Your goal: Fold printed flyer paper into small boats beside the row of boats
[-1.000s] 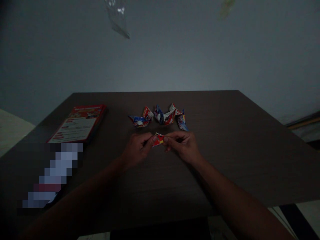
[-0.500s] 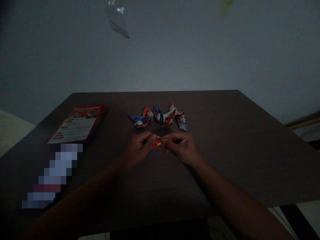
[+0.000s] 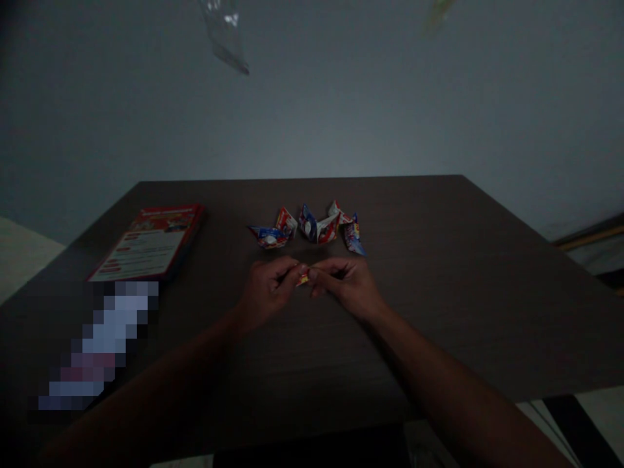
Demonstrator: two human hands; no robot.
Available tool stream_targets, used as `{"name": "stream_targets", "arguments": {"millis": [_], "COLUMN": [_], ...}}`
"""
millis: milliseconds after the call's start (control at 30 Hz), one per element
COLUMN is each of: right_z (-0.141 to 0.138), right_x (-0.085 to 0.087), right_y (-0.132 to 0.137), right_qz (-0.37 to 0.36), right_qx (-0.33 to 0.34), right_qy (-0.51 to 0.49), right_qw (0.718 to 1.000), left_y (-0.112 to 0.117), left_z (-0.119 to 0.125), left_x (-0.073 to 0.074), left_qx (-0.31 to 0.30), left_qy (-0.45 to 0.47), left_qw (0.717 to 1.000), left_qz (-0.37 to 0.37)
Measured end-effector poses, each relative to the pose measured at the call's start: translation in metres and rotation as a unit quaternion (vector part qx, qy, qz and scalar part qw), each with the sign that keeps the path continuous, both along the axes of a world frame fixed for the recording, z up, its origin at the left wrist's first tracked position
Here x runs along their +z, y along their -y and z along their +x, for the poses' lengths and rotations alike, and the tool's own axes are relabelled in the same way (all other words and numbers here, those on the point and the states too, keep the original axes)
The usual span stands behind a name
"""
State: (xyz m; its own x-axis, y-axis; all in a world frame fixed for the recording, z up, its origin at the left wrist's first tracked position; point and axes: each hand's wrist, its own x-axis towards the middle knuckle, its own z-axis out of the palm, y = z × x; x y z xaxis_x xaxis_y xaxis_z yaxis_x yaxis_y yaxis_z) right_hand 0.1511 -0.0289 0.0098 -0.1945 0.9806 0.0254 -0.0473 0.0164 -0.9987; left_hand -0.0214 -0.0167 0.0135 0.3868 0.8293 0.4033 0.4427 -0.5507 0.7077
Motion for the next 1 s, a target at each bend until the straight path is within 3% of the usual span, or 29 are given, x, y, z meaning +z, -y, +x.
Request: {"name": "stream_targets", "arguments": {"millis": [200,367,600,800,1000], "right_z": [0.0001,-0.0042,-0.0077,-0.0034,-0.0004], "right_x": [-0.0019,-0.0053,0.0013,-0.0040,-0.0032], "right_y": [0.0000,-0.0009,0.0003,-0.0012,-0.0018], "right_qz": [0.017,-0.019,-0.017,0.002,0.000], "right_qx": [0.001,0.015,-0.012,-0.034,-0.033], "right_qy": [-0.023,-0.059,-0.063,-0.094,-0.059], "right_qw": [1.000,0.998,0.998,0.995,0.998], "left_y": [0.0022,0.0022,0.0029,0.0017,-0.0024], "left_z": [0.0024,0.0031,0.0060,0.0008,-0.0034], "left_x": [-0.0001,-0.0022,-0.0018,-0.0064,-0.0042], "left_qx": [0.003,0.007,0.002,-0.120,-0.121], "left_qy": [0.048,0.073,0.094,0.205,0.225], "left_qw": [0.998,0.995,0.991,0.936,0.925], "left_qz": [-0.038,-0.061,-0.099,-0.260,-0.283]}}
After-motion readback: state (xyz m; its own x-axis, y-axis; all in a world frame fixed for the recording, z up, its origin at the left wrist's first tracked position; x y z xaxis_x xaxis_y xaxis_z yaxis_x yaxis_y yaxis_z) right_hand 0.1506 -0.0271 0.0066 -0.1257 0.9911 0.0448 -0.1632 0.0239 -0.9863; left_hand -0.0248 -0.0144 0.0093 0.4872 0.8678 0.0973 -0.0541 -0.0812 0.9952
